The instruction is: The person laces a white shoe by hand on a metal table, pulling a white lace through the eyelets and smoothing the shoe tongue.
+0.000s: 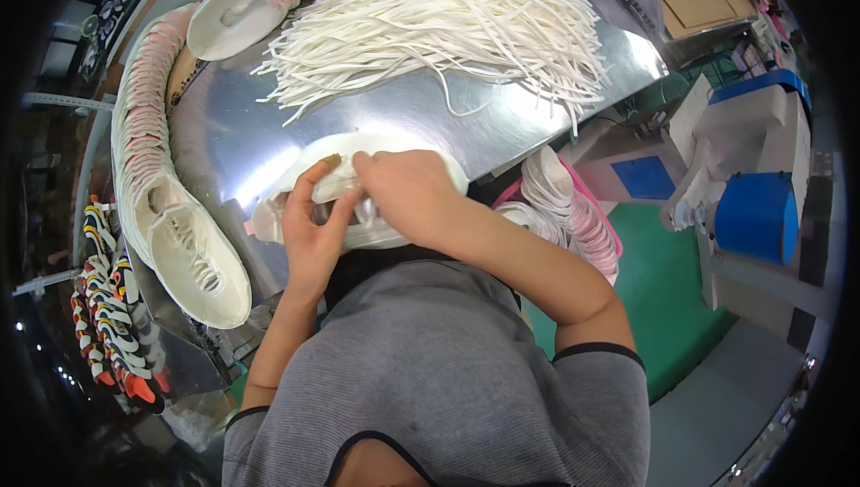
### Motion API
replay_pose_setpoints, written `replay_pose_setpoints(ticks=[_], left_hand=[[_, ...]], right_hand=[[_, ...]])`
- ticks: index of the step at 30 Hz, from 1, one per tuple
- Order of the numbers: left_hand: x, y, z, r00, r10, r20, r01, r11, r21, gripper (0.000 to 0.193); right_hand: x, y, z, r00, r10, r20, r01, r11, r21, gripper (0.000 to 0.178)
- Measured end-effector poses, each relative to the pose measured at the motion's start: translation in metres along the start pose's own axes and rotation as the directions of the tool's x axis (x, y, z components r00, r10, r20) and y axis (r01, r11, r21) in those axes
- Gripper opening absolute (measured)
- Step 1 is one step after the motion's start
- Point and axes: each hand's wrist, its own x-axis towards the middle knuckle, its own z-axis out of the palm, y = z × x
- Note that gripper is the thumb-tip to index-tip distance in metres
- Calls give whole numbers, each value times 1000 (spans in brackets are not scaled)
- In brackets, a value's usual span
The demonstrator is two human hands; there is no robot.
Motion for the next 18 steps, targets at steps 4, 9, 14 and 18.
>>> replay_pose_setpoints(ticks=[4,9,14,18], left_hand=[[2,3,-5,985,-168,36,172,957,-235,48],[7,9,6,975,-212,-62,182,930,-319,44],[13,-13,15,977,-148,-153,125,981,-149,51],[17,3,1,979,-203,6,196,935,-297,55]], right_hand=[[-19,-6,-38,995,96,-22,-95,995,44,12],[-15,12,4,906,297,-301,-147,889,435,18],[-11,12,16,897,241,-371,-123,941,315,21],[-10,10,16,870,339,-357,-197,905,378,18]])
